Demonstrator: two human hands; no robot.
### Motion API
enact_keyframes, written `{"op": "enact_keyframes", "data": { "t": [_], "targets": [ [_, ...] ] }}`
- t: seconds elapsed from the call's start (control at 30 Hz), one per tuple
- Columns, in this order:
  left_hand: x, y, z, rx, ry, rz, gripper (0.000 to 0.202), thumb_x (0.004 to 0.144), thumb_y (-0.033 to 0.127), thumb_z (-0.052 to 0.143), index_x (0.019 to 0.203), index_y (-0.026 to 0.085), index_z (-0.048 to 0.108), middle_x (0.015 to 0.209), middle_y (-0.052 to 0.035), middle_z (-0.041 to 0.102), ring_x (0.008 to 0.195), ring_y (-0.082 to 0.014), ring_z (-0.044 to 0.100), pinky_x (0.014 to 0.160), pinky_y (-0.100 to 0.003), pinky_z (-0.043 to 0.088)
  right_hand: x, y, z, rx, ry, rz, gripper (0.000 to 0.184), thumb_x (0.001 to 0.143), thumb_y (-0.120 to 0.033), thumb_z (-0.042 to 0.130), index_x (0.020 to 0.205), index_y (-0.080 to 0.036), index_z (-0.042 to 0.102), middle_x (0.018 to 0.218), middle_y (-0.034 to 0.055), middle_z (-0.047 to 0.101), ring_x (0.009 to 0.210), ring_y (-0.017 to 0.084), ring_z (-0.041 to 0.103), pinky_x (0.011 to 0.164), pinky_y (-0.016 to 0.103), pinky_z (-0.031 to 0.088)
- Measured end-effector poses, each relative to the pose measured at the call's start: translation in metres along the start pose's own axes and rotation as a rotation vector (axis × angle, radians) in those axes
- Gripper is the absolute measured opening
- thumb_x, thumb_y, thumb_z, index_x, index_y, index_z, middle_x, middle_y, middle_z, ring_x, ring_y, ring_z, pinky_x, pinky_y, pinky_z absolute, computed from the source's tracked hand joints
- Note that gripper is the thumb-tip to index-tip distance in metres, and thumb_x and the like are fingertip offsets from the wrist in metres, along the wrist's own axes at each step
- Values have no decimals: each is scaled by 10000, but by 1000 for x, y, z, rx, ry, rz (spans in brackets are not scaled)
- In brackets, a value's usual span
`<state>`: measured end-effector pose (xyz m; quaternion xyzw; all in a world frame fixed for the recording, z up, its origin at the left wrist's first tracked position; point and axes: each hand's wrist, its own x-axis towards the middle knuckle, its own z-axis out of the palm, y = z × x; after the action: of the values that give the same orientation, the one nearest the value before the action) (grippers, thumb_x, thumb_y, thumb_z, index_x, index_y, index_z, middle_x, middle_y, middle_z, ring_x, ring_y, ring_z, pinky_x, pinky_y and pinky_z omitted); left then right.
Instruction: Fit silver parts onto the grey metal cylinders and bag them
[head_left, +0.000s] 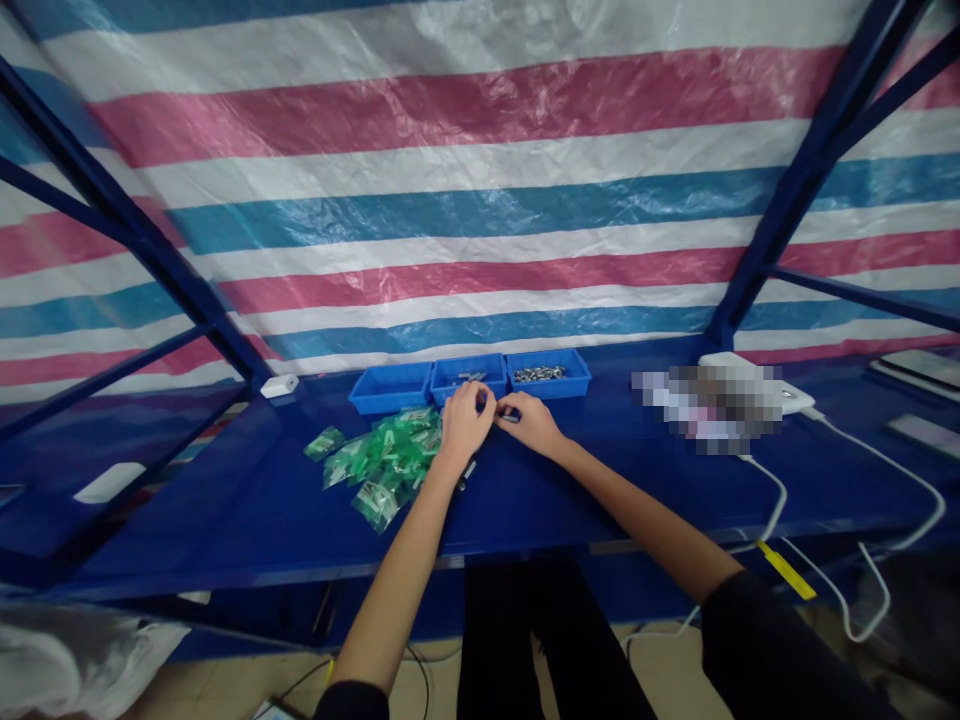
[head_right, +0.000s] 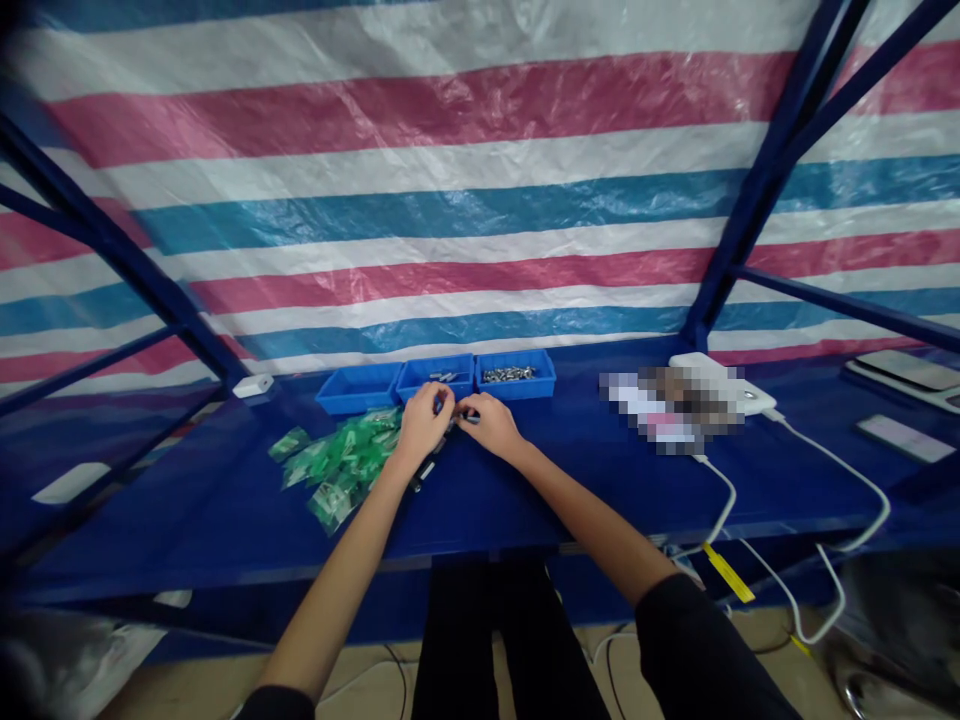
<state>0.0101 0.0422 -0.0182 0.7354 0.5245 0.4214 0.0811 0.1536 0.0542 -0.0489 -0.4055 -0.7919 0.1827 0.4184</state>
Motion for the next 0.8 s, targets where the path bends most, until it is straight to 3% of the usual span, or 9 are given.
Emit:
{"op": "enact_keyframes", "data": {
  "t": [0.1, 0.27, 0.37, 0.5, 0.63, 0.8],
  "targets": [
    [-1, 0, 1, 48, 9, -56, 150, 852, 322, 447, 822, 193, 518, 746, -11, 536, 692, -154, 512, 679, -270, 376, 3, -5, 2, 157, 144, 66, 184, 768, -289, 567, 904, -209, 663, 808, 20, 647, 629, 127, 542, 597, 255, 434],
    [2, -3, 8, -157, -8, -127, 249, 876, 361, 410, 733, 190, 520, 676, 5, 514, 664, -149, 509, 655, -261, 379, 6, -12, -1, 327, 297, 94, 252, 787, -352, 546, 956, -200, 653, 887, 41, 631, 597, 107, 512, 497, 223, 402],
    [4, -1, 11, -370, -108, -158, 292, 859, 357, 427, 669, 171, 548, 638, 6, 518, 639, -135, 498, 627, -239, 378, 7, -12, -3, 360, 304, 106, 274, 784, -371, 553, 965, -192, 657, 858, 37, 612, 599, 102, 519, 493, 217, 401],
    [6, 2, 13, -591, -223, -302, 346, 815, 440, 465, 650, 156, 576, 539, 19, 486, 512, -115, 432, 507, -223, 324, 7, -11, -6, 353, 262, 114, 292, 780, -403, 557, 966, -208, 670, 869, 40, 602, 604, 100, 524, 495, 216, 403],
    [8, 0, 13, -662, -196, -393, 392, 778, 518, 488, 732, 149, 610, 517, 25, 485, 469, -105, 408, 457, -217, 272, 7, -11, -7, 360, 235, 107, 271, 782, -382, 555, 964, -212, 663, 852, 36, 637, 638, 116, 543, 521, 225, 414],
    [8, -3, 12, -661, -101, -402, 441, 766, 572, 489, 658, 152, 570, 517, 29, 470, 487, -96, 425, 474, -212, 294, 6, -14, -6, 434, 197, 127, 240, 749, -366, 591, 913, -201, 650, 858, 40, 669, 658, 135, 581, 511, 231, 427]
  ]
}}
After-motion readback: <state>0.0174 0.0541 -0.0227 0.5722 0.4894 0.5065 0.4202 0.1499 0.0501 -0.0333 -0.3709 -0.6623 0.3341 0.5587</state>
